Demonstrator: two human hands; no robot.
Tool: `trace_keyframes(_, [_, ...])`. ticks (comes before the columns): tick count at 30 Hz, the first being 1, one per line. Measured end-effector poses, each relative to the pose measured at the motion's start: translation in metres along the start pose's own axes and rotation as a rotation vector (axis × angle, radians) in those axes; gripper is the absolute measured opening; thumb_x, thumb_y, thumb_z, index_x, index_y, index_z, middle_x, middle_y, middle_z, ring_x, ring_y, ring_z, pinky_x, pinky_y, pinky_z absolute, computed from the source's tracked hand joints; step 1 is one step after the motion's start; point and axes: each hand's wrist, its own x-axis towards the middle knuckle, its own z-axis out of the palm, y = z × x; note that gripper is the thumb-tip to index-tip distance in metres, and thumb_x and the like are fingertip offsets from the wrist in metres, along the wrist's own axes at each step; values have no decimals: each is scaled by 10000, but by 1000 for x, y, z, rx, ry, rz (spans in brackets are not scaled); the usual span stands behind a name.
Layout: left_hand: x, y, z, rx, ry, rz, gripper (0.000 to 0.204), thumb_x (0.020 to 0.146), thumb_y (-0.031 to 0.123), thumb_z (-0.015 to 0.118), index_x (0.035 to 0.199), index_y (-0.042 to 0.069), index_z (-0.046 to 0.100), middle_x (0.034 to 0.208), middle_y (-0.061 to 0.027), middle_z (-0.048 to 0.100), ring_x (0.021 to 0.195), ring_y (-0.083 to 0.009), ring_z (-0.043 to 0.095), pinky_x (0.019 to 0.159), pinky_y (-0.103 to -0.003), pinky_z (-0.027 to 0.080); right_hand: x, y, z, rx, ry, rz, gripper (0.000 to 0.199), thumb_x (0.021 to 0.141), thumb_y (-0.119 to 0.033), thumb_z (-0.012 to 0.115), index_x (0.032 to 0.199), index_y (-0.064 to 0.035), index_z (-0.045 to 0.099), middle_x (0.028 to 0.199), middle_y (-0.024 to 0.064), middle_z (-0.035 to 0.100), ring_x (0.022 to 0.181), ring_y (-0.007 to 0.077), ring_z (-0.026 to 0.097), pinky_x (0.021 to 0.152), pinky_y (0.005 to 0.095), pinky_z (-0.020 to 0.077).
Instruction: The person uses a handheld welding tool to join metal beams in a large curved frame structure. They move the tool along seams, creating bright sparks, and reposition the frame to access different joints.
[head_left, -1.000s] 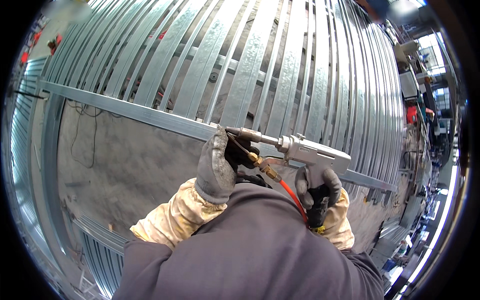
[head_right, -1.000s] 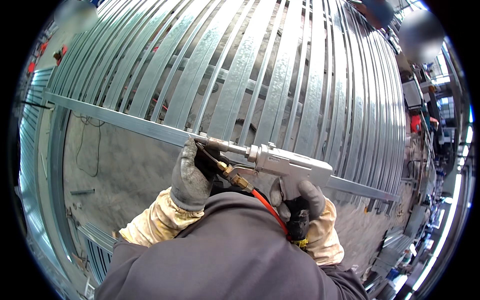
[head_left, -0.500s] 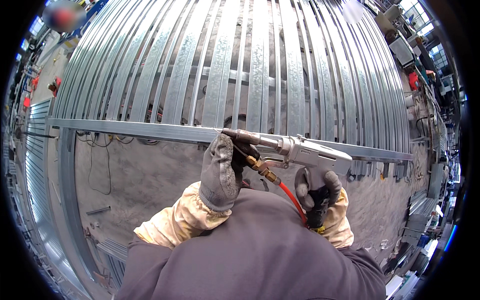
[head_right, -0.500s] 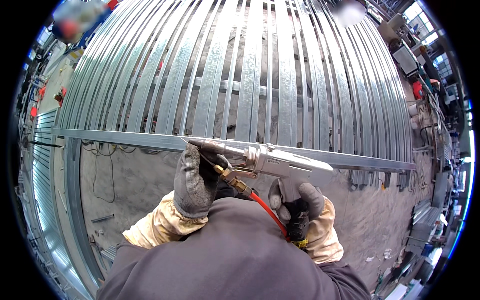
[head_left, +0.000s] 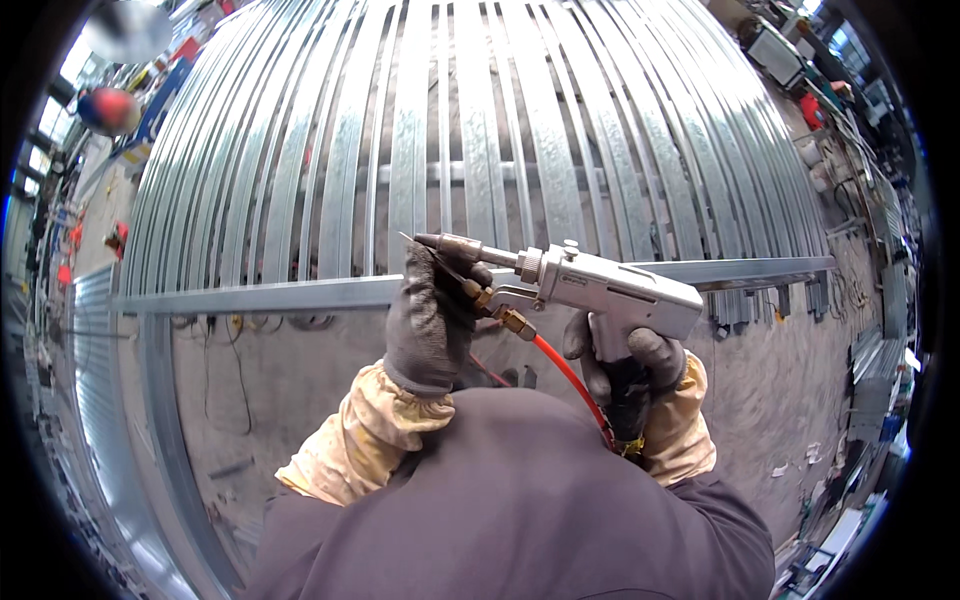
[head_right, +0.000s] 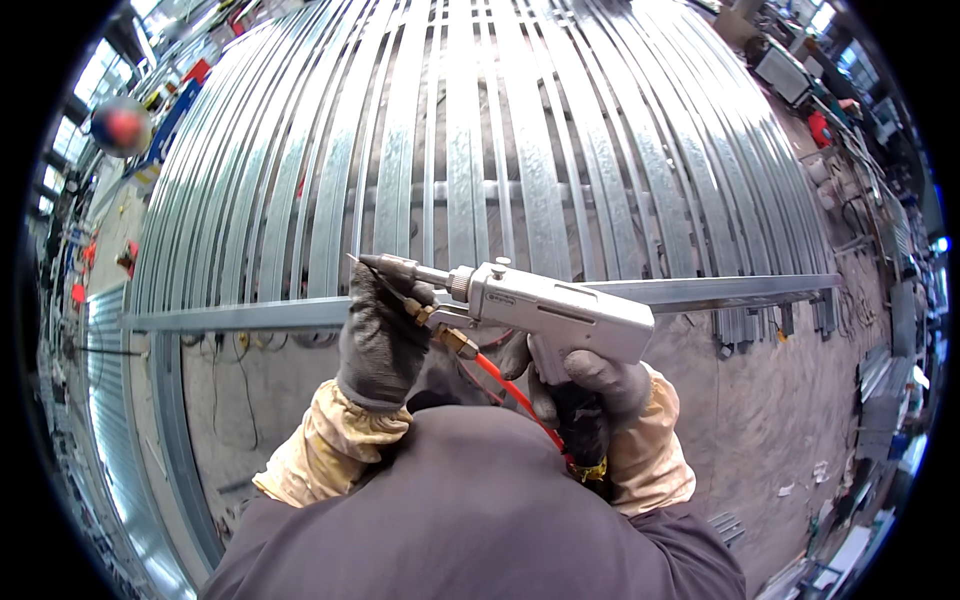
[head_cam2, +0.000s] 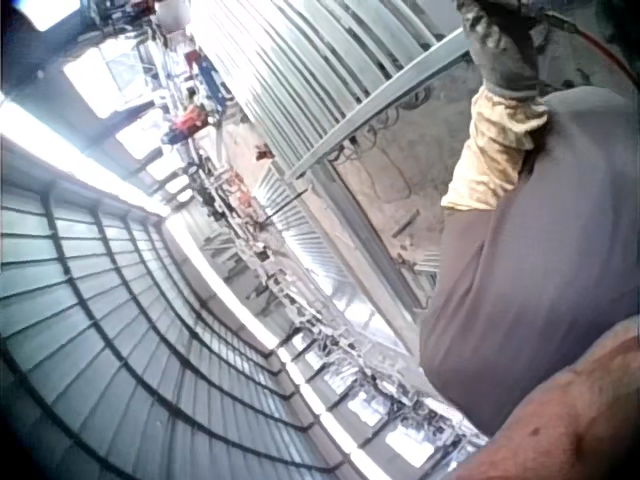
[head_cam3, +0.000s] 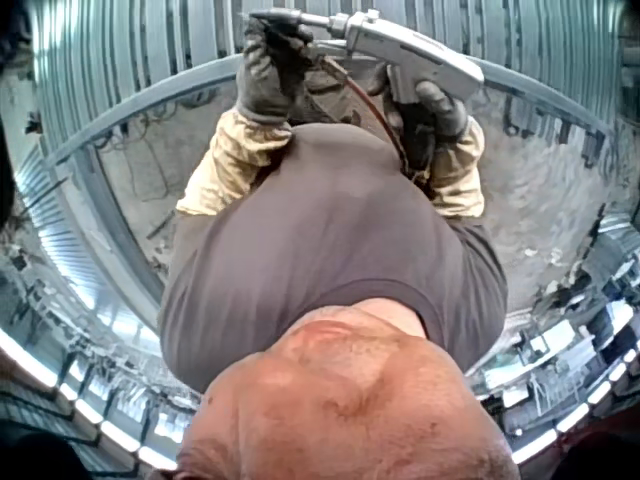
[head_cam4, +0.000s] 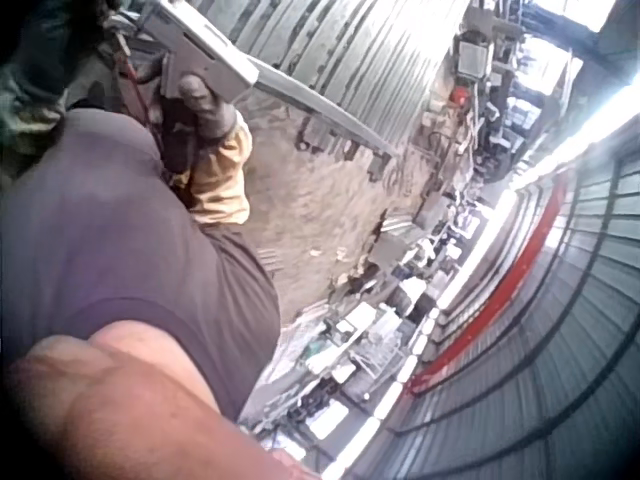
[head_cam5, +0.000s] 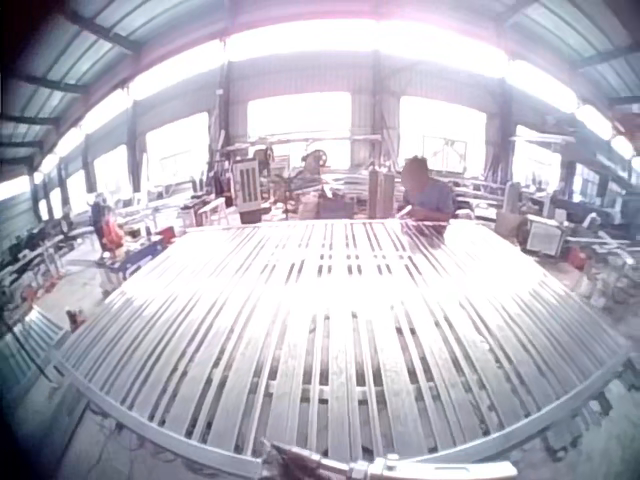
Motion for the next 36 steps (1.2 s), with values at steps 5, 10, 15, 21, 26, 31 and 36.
trace_keyframes(5, [29, -16, 3, 360, -309, -259, 429, 1027, 340, 422, 1349, 56, 425, 1144, -51, 556, 1001, -148, 591, 904, -319, 499, 13, -29, 15, -462, 165, -148, 558, 840, -357, 728, 1192, 38, 551, 897, 137, 652, 559, 123, 597, 466, 231, 476])
trace_keyframes(10, [14, -12, 2, 612, -812, -483, 688, 892, 123, 646, 1475, 36, 289, 1161, -76, 550, 921, -125, 566, 809, -289, 497, 60, -37, 76, -647, 456, -687, 383, 946, -267, 613, 1130, 59, 530, 1015, 126, 618, 595, 106, 585, 505, 220, 466])
trace_keyframes(15, [30, 55, -17, 929, -795, -181, 556, 807, 176, 769, 1258, 15, 488, 908, -59, 639, 746, -102, 610, 662, -267, 523, 130, -5, 131, -602, 949, -944, 380, 934, -277, 657, 1137, 34, 575, 717, 50, 585, 571, 86, 553, 495, 191, 427])
trace_keyframes(21, [72, 185, -116, 1200, -866, -601, 425, 816, 168, 758, 1185, 59, 579, 966, -40, 652, 888, -101, 612, 794, -272, 510, 175, 95, 165, -33, 764, -701, 421, 845, -28, 669, 1189, -15, 427, 959, 119, 606, 805, 217, 651, 709, 366, 589])
trace_keyframes(26, [57, 269, -187, 1391, -749, -846, 565, 762, 234, 818, 1211, 2, 566, 981, -67, 667, 873, -122, 630, 803, -278, 522, 188, 191, 189, 202, 794, -380, 371, 847, -30, 692, 1141, -25, 466, 1002, 127, 616, 834, 207, 661, 714, 341, 579])
trace_keyframes(31, [44, 281, -200, 1201, -341, -799, 708, 673, 76, 851, 1278, -24, 496, 992, -51, 636, 842, -107, 604, 761, -261, 517, 234, 291, 174, -29, 847, -318, 404, 846, -78, 700, 1174, -53, 465, 1051, 116, 596, 927, 216, 643, 774, 359, 551])
trace_keyframes(36, [75, 312, -245, 1346, -362, -951, 590, 710, 183, 820, 1194, -35, 562, 987, -34, 632, 858, -110, 594, 789, -276, 506, 269, 304, 196, -158, 919, -69, 664, 817, -240, 715, 1310, -10, 335, 1183, 154, 579, 1070, 232, 621, 886, 338, 520])
